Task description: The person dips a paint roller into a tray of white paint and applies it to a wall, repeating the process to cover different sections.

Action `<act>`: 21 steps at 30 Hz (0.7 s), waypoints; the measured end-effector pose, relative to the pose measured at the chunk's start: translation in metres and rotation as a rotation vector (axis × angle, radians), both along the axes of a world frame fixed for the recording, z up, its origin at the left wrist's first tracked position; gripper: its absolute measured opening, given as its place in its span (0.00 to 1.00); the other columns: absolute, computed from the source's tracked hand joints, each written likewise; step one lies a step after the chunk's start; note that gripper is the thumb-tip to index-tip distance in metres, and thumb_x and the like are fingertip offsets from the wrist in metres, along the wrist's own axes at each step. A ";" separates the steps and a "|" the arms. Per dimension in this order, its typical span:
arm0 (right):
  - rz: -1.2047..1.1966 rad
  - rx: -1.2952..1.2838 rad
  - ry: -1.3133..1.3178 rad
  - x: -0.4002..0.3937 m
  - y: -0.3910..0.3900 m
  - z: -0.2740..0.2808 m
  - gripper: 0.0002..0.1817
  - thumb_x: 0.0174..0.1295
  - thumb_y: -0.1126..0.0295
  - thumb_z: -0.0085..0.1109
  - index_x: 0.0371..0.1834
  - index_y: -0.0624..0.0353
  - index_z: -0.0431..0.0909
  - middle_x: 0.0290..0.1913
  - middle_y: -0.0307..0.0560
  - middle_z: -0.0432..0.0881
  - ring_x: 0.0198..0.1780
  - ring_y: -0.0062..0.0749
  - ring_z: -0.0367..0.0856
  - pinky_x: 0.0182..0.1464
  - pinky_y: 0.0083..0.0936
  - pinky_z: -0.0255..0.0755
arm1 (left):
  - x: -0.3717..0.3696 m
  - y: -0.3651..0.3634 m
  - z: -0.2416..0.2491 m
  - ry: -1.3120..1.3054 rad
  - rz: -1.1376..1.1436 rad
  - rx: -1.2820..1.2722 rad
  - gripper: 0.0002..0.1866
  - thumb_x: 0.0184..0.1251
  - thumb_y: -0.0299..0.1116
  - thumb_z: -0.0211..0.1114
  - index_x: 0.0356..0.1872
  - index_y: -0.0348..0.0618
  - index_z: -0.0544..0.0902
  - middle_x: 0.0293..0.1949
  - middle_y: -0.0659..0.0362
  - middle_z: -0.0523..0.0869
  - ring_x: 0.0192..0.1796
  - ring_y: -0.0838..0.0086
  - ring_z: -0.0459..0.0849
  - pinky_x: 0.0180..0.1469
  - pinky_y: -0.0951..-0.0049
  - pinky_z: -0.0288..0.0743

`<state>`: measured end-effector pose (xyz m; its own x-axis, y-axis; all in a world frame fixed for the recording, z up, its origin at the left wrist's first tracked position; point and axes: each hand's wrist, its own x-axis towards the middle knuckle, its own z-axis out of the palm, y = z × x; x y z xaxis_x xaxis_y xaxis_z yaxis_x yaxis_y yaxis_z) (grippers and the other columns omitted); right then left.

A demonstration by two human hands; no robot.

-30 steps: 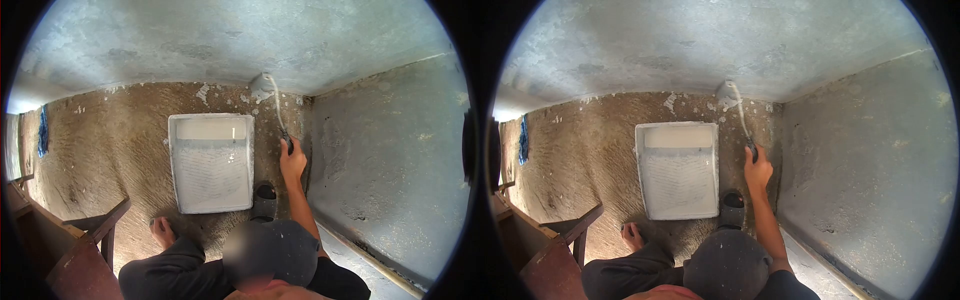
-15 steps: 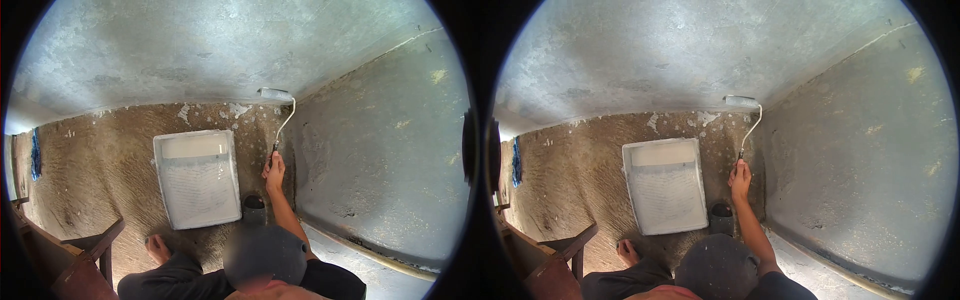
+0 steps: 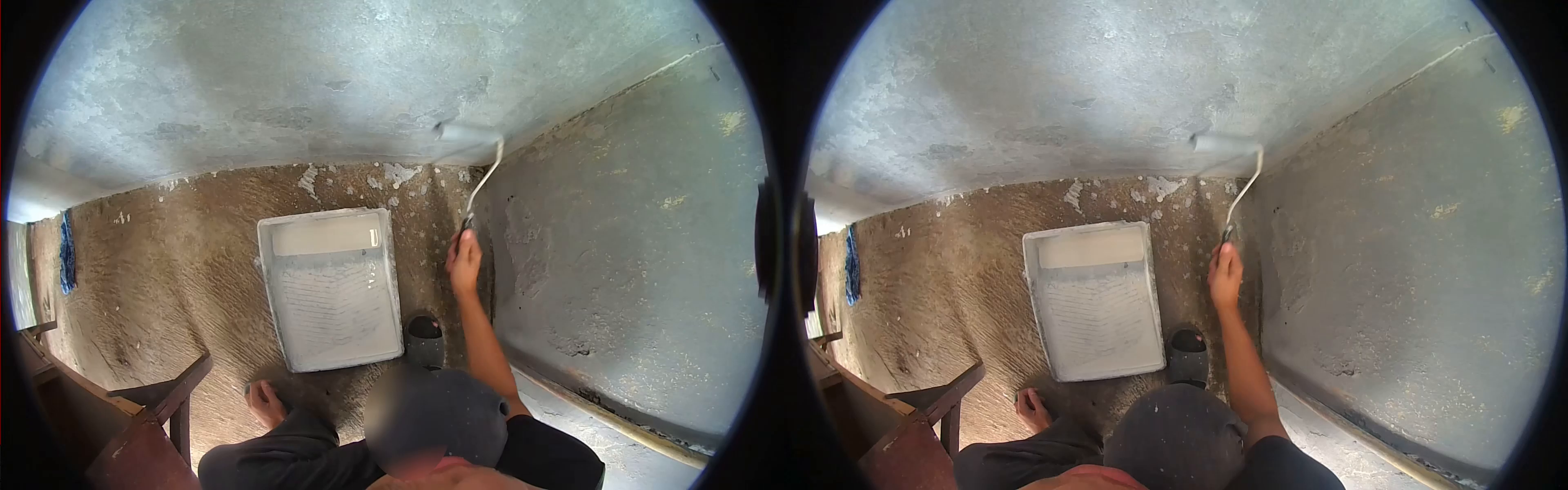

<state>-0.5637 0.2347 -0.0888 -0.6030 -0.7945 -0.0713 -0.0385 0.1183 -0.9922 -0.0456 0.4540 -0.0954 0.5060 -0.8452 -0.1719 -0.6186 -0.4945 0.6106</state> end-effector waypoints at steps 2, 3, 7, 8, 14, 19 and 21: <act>0.074 0.213 -0.188 0.007 0.022 -0.017 0.25 0.90 0.42 0.48 0.46 0.52 0.78 0.22 0.31 0.67 0.19 0.17 0.63 0.22 0.22 0.58 | 0.005 0.005 -0.005 0.036 0.030 0.003 0.12 0.83 0.37 0.66 0.44 0.40 0.90 0.30 0.53 0.88 0.43 0.59 0.82 0.48 0.56 0.76; 0.080 0.216 -0.193 0.009 0.025 -0.018 0.25 0.90 0.42 0.48 0.46 0.52 0.78 0.22 0.31 0.67 0.19 0.17 0.63 0.22 0.22 0.58 | 0.005 0.000 0.003 0.031 0.035 0.005 0.12 0.83 0.37 0.66 0.44 0.40 0.90 0.30 0.53 0.88 0.43 0.59 0.82 0.48 0.56 0.76; -0.096 -0.098 -0.040 -0.005 0.017 -0.017 0.19 0.88 0.49 0.54 0.41 0.48 0.80 0.27 0.29 0.73 0.23 0.16 0.70 0.23 0.20 0.60 | 0.025 -0.050 0.053 -0.002 -0.474 0.190 0.18 0.71 0.41 0.79 0.56 0.43 0.90 0.60 0.48 0.92 0.68 0.47 0.87 0.71 0.48 0.78; -0.047 -0.042 0.285 -0.033 0.021 -0.018 0.18 0.87 0.51 0.55 0.41 0.49 0.81 0.29 0.29 0.74 0.26 0.16 0.71 0.25 0.20 0.60 | 0.009 -0.088 0.105 -0.408 -0.799 -0.061 0.22 0.69 0.39 0.80 0.60 0.45 0.90 0.67 0.49 0.90 0.75 0.45 0.83 0.79 0.40 0.70; 0.077 -0.158 -0.112 0.048 -0.070 0.100 0.30 0.87 0.37 0.49 0.50 0.57 0.80 0.25 0.34 0.68 0.21 0.19 0.58 0.24 0.23 0.54 | 0.025 -0.156 0.138 -0.374 -0.696 0.146 0.31 0.72 0.55 0.76 0.70 0.51 0.88 0.85 0.53 0.74 0.92 0.51 0.57 0.88 0.20 0.32; 0.116 -0.048 -0.046 0.077 -0.051 0.104 0.30 0.88 0.37 0.48 0.52 0.58 0.79 0.24 0.34 0.65 0.21 0.18 0.58 0.23 0.21 0.52 | 0.012 -0.137 0.128 -0.428 -0.725 0.114 0.34 0.74 0.56 0.74 0.77 0.58 0.82 0.89 0.57 0.66 0.94 0.56 0.50 0.88 0.20 0.28; 0.142 -0.052 -0.023 0.081 -0.043 0.096 0.33 0.89 0.38 0.47 0.58 0.63 0.79 0.25 0.34 0.67 0.22 0.17 0.58 0.24 0.19 0.51 | 0.006 -0.138 0.124 -0.438 -0.721 0.155 0.32 0.74 0.55 0.74 0.76 0.59 0.83 0.89 0.58 0.65 0.94 0.57 0.49 0.89 0.21 0.28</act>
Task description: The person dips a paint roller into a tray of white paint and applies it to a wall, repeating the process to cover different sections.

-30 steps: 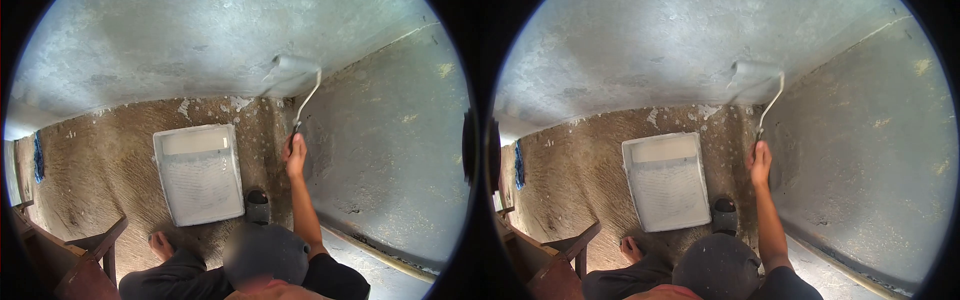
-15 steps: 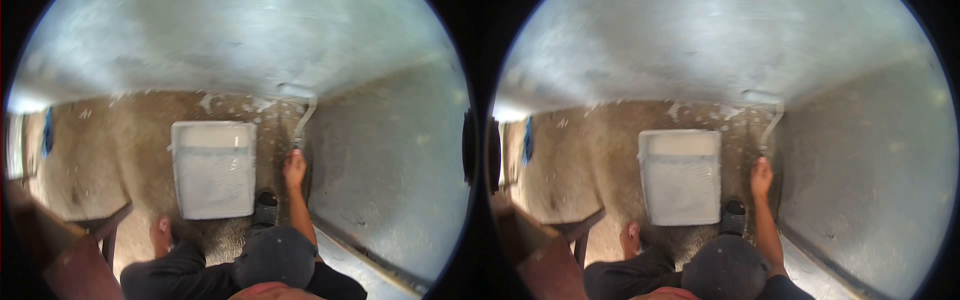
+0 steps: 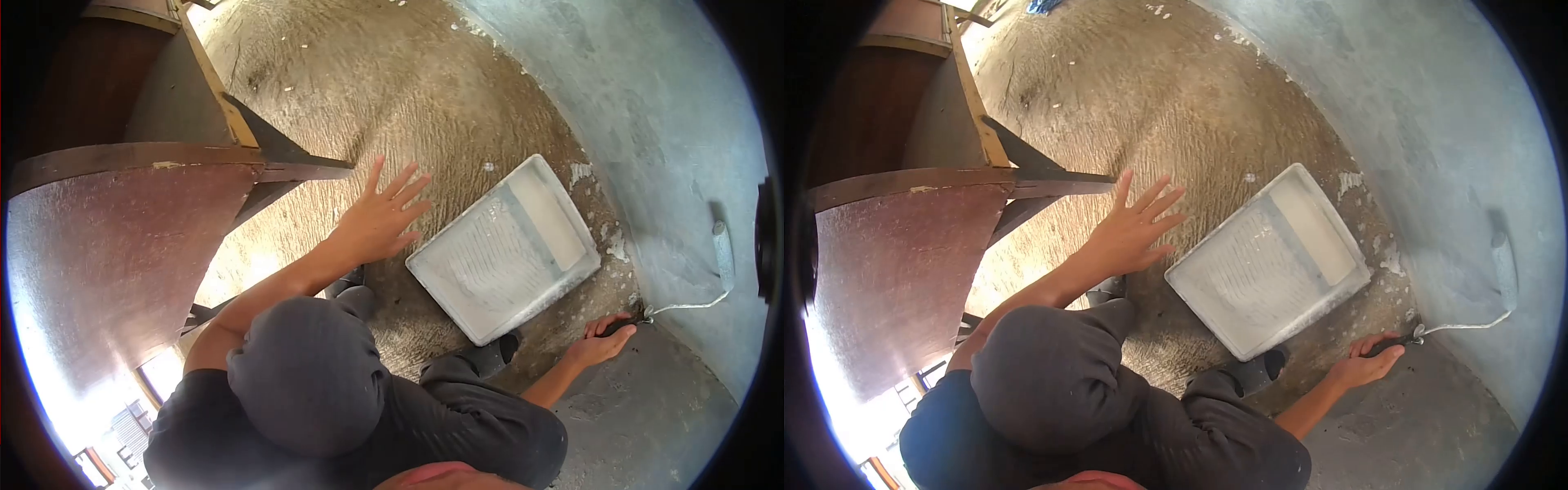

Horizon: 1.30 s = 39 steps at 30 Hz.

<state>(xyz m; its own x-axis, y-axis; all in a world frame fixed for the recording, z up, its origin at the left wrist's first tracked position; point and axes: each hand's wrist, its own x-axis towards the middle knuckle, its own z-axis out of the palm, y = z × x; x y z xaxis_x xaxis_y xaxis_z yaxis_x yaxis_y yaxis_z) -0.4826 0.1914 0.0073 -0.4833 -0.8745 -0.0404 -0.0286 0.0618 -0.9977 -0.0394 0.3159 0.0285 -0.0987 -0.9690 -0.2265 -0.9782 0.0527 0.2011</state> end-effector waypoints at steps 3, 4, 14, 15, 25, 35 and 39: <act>0.013 0.023 0.025 0.009 0.009 0.005 0.32 0.89 0.38 0.47 0.57 0.63 0.79 0.25 0.34 0.67 0.22 0.17 0.58 0.24 0.19 0.50 | -0.005 -0.006 0.003 -0.016 -0.062 -0.048 0.31 0.75 0.55 0.73 0.76 0.59 0.83 0.89 0.58 0.66 0.94 0.58 0.50 0.90 0.23 0.30; 0.015 0.028 0.032 0.006 0.011 0.005 0.31 0.90 0.39 0.47 0.56 0.62 0.79 0.25 0.34 0.66 0.23 0.17 0.58 0.24 0.19 0.51 | -0.009 -0.005 0.000 -0.022 -0.078 -0.089 0.29 0.74 0.55 0.74 0.72 0.58 0.85 0.88 0.59 0.68 0.94 0.59 0.51 0.91 0.28 0.33; 0.378 0.033 -0.006 0.061 0.015 0.037 0.14 0.90 0.62 0.55 0.43 0.57 0.72 0.31 0.40 0.77 0.33 0.23 0.75 0.38 0.26 0.74 | -0.042 -0.068 0.072 0.629 -0.280 0.422 0.16 0.76 0.50 0.73 0.43 0.48 0.94 0.42 0.54 0.95 0.52 0.51 0.93 0.73 0.46 0.78; 0.670 0.101 -0.058 0.087 0.001 0.063 0.14 0.87 0.60 0.59 0.46 0.57 0.72 0.40 0.49 0.88 0.41 0.26 0.81 0.52 0.29 0.79 | -0.060 -0.071 0.067 0.622 -0.292 0.419 0.16 0.76 0.50 0.73 0.43 0.48 0.94 0.42 0.54 0.95 0.52 0.51 0.93 0.73 0.46 0.78; 1.561 0.166 -0.067 0.215 -0.054 0.085 0.17 0.82 0.58 0.66 0.46 0.63 0.83 0.48 0.42 0.91 0.43 0.17 0.79 0.48 0.24 0.76 | -0.042 -0.078 0.105 0.798 -0.497 -0.133 0.16 0.65 0.46 0.83 0.44 0.48 0.94 0.40 0.59 0.96 0.44 0.57 0.94 0.48 0.57 0.84; 0.880 0.213 -0.008 0.148 -0.020 0.038 0.13 0.87 0.63 0.59 0.46 0.60 0.75 0.25 0.35 0.75 0.19 0.18 0.69 0.23 0.22 0.65 | 0.021 -0.027 0.039 -0.068 0.113 -0.172 0.35 0.71 0.57 0.76 0.75 0.56 0.84 0.93 0.50 0.54 0.95 0.50 0.42 0.86 0.16 0.34; 0.589 0.099 0.001 0.121 0.022 0.023 0.15 0.87 0.57 0.54 0.49 0.59 0.74 0.27 0.34 0.70 0.22 0.17 0.67 0.25 0.20 0.63 | 0.012 -0.035 0.027 0.010 0.081 -0.202 0.32 0.73 0.53 0.76 0.74 0.54 0.84 0.93 0.51 0.56 0.95 0.49 0.45 0.89 0.24 0.38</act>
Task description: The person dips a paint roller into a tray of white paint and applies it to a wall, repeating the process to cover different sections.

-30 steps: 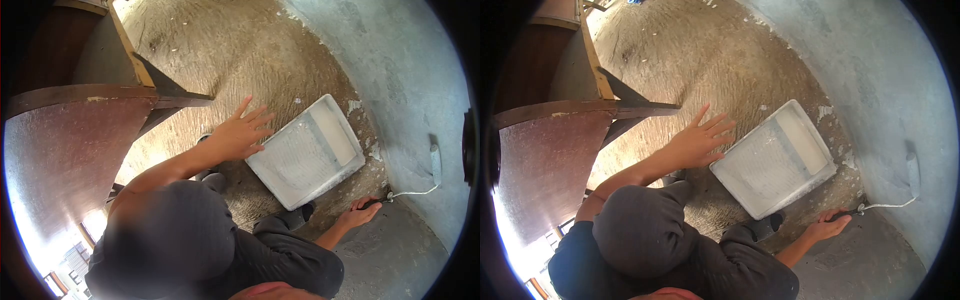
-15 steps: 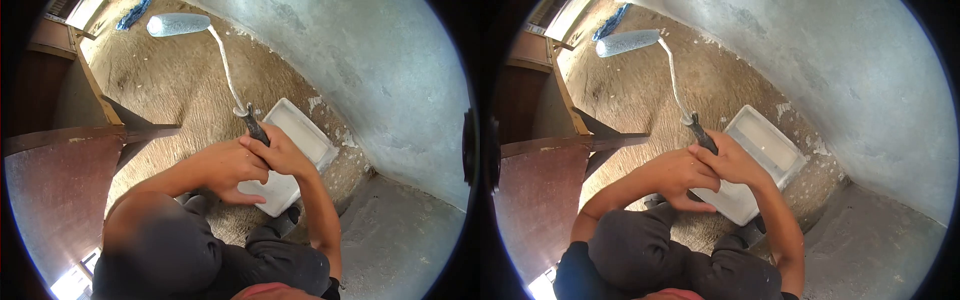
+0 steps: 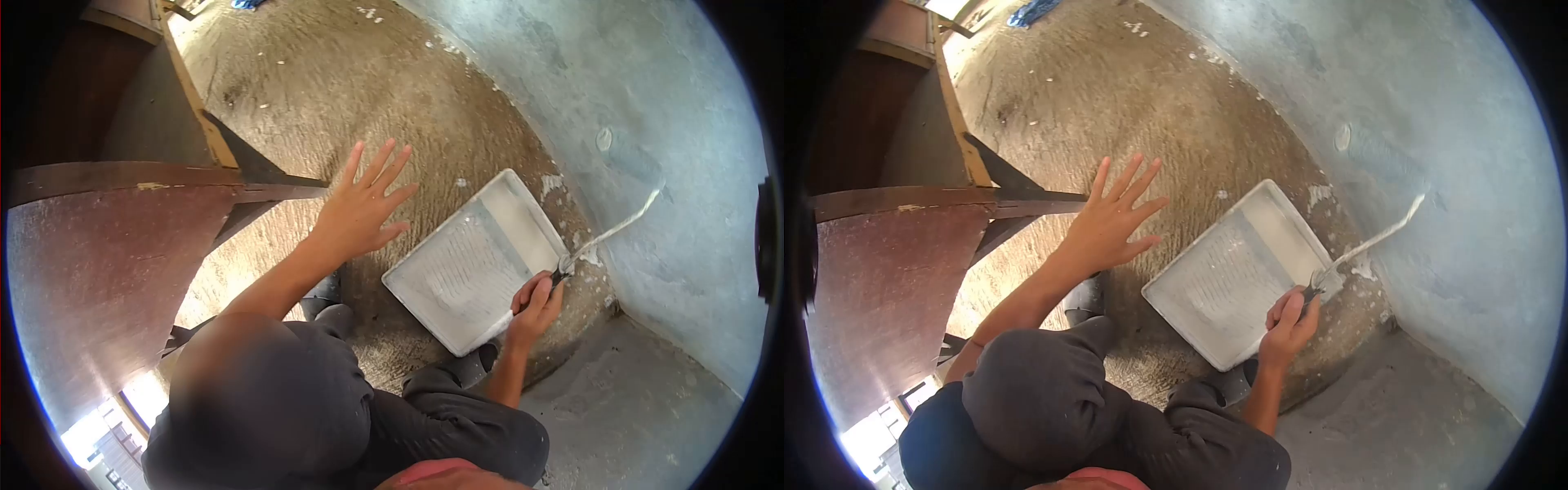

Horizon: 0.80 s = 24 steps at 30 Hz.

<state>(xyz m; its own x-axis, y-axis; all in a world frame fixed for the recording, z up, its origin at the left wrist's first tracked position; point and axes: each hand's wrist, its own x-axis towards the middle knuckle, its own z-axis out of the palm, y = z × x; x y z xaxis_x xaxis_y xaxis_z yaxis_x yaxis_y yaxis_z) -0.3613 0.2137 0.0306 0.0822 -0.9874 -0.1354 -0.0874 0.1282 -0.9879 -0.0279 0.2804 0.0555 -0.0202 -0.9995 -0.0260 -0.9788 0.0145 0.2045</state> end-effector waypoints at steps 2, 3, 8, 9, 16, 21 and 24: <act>-0.088 -0.021 -0.152 -0.014 0.021 -0.015 0.19 0.87 0.52 0.48 0.55 0.59 0.75 0.30 0.34 0.70 0.27 0.15 0.67 0.27 0.19 0.63 | 0.005 -0.002 -0.001 0.197 -0.083 -0.123 0.27 0.74 0.48 0.76 0.70 0.50 0.87 0.84 0.46 0.74 0.87 0.49 0.68 0.85 0.42 0.63; -0.155 0.039 -0.177 -0.021 0.029 -0.021 0.17 0.88 0.54 0.48 0.57 0.58 0.76 0.31 0.32 0.70 0.28 0.15 0.68 0.28 0.19 0.63 | 0.003 -0.003 0.004 0.407 0.021 0.004 0.25 0.76 0.45 0.75 0.69 0.48 0.88 0.75 0.46 0.82 0.79 0.49 0.77 0.79 0.47 0.71; -0.318 0.085 0.023 -0.061 0.051 -0.039 0.18 0.93 0.56 0.46 0.61 0.61 0.78 0.32 0.33 0.71 0.25 0.15 0.66 0.27 0.20 0.63 | 0.002 0.058 -0.030 0.721 0.084 0.330 0.12 0.77 0.33 0.73 0.56 0.43 0.93 0.45 0.52 0.96 0.49 0.60 0.95 0.52 0.62 0.86; -0.358 0.060 0.021 -0.071 0.053 -0.043 0.18 0.93 0.56 0.46 0.61 0.61 0.78 0.32 0.33 0.71 0.25 0.15 0.66 0.27 0.20 0.63 | 0.001 0.066 -0.027 0.788 0.038 0.351 0.11 0.76 0.31 0.73 0.54 0.42 0.93 0.44 0.53 0.95 0.46 0.63 0.94 0.51 0.65 0.85; -0.554 -0.220 0.348 -0.109 -0.001 -0.032 0.19 0.91 0.56 0.52 0.63 0.62 0.80 0.32 0.29 0.71 0.28 0.11 0.66 0.29 0.17 0.63 | -0.028 0.082 -0.009 0.769 0.006 0.281 0.09 0.77 0.25 0.71 0.53 0.37 0.91 0.44 0.51 0.94 0.47 0.61 0.94 0.53 0.64 0.84; -0.597 -0.427 0.369 -0.111 -0.060 0.062 0.17 0.88 0.61 0.55 0.65 0.63 0.82 0.31 0.38 0.77 0.31 0.20 0.70 0.34 0.28 0.66 | -0.040 0.060 0.008 0.741 -0.050 0.201 0.09 0.77 0.23 0.68 0.53 0.36 0.91 0.43 0.50 0.94 0.48 0.60 0.94 0.54 0.64 0.83; -0.603 -0.414 0.424 -0.117 -0.055 0.049 0.17 0.88 0.61 0.56 0.67 0.62 0.81 0.30 0.42 0.78 0.30 0.23 0.73 0.34 0.31 0.68 | -0.039 0.057 0.013 0.735 -0.034 0.165 0.09 0.77 0.22 0.68 0.52 0.36 0.91 0.43 0.50 0.93 0.48 0.61 0.93 0.54 0.64 0.83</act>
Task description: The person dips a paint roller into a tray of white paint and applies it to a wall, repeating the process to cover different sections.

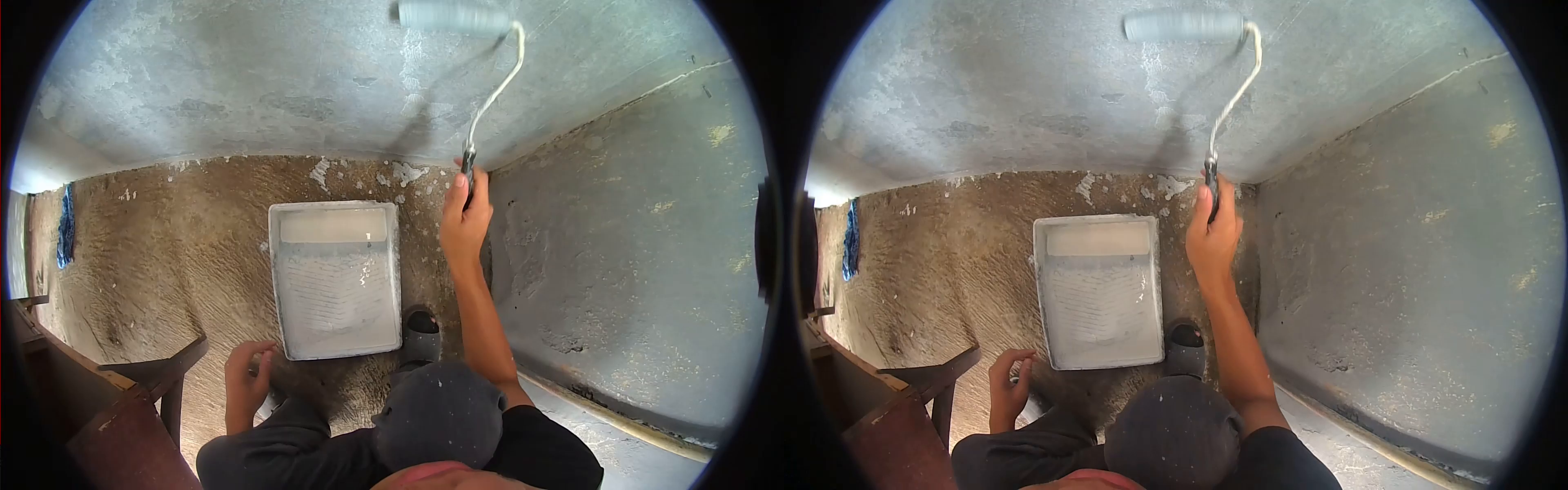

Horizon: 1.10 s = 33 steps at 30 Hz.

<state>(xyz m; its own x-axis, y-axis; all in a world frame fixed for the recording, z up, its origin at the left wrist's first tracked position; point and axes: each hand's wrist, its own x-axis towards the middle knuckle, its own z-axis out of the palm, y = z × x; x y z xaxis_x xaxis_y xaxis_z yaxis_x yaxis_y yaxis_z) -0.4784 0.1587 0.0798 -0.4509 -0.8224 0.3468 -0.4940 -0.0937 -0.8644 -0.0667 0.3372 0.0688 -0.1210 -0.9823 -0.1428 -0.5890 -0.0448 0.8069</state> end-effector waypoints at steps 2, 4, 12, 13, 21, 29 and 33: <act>-0.027 0.049 0.076 -0.005 0.014 -0.035 0.18 0.88 0.61 0.56 0.69 0.62 0.81 0.30 0.45 0.79 0.29 0.25 0.75 0.34 0.33 0.70 | 0.004 -0.001 0.000 0.004 0.038 -0.006 0.08 0.76 0.22 0.68 0.51 0.36 0.91 0.43 0.50 0.93 0.48 0.61 0.93 0.54 0.64 0.83; -0.117 0.212 0.140 -0.008 0.046 -0.085 0.17 0.88 0.61 0.55 0.64 0.64 0.82 0.30 0.52 0.82 0.28 0.35 0.80 0.35 0.39 0.73 | 0.013 0.001 0.002 0.003 0.039 -0.047 0.07 0.77 0.22 0.69 0.50 0.35 0.90 0.42 0.51 0.93 0.48 0.63 0.93 0.54 0.64 0.82; -0.016 0.203 0.382 -0.072 0.096 -0.145 0.21 0.90 0.59 0.50 0.58 0.68 0.84 0.33 0.50 0.80 0.33 0.38 0.77 0.39 0.36 0.76 | 0.058 -0.003 0.037 -0.039 0.248 0.027 0.11 0.85 0.31 0.67 0.55 0.36 0.92 0.46 0.53 0.96 0.52 0.67 0.94 0.59 0.66 0.83; -0.050 0.294 0.134 -0.039 0.087 -0.128 0.21 0.91 0.57 0.50 0.61 0.67 0.84 0.31 0.44 0.77 0.30 0.30 0.73 0.33 0.31 0.71 | 0.067 0.002 0.038 0.006 0.259 0.029 0.11 0.85 0.31 0.67 0.56 0.35 0.91 0.45 0.53 0.95 0.52 0.69 0.92 0.60 0.66 0.82; -0.085 0.406 -0.146 -0.021 0.080 -0.093 0.24 0.91 0.53 0.48 0.69 0.61 0.81 0.27 0.34 0.68 0.23 0.18 0.61 0.24 0.22 0.58 | 0.069 0.012 0.011 -0.027 0.218 0.073 0.13 0.85 0.33 0.68 0.58 0.36 0.92 0.47 0.54 0.96 0.53 0.69 0.93 0.61 0.66 0.82; -0.089 0.465 -0.231 -0.027 0.129 -0.122 0.24 0.89 0.53 0.55 0.66 0.66 0.80 0.33 0.42 0.77 0.29 0.24 0.75 0.30 0.24 0.70 | 0.061 -0.009 -0.037 0.007 0.203 0.134 0.16 0.87 0.39 0.66 0.62 0.40 0.91 0.50 0.56 0.96 0.53 0.73 0.92 0.58 0.69 0.81; -0.039 0.557 -0.024 -0.001 0.154 -0.137 0.38 0.76 0.53 0.77 0.75 0.74 0.75 0.56 0.56 0.89 0.55 0.33 0.84 0.61 0.34 0.79 | 0.041 -0.022 -0.092 0.023 0.231 0.303 0.21 0.81 0.46 0.73 0.66 0.45 0.90 0.50 0.56 0.96 0.48 0.76 0.90 0.53 0.72 0.78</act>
<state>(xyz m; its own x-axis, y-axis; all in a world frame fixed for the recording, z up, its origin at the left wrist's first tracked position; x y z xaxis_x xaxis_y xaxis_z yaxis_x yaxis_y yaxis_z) -0.4790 0.3130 -0.0569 -0.4869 -0.8612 -0.1458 -0.4676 0.3979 -0.7893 -0.0261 0.3147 -0.0231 0.0927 -0.8978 -0.4304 -0.5176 -0.4128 0.7495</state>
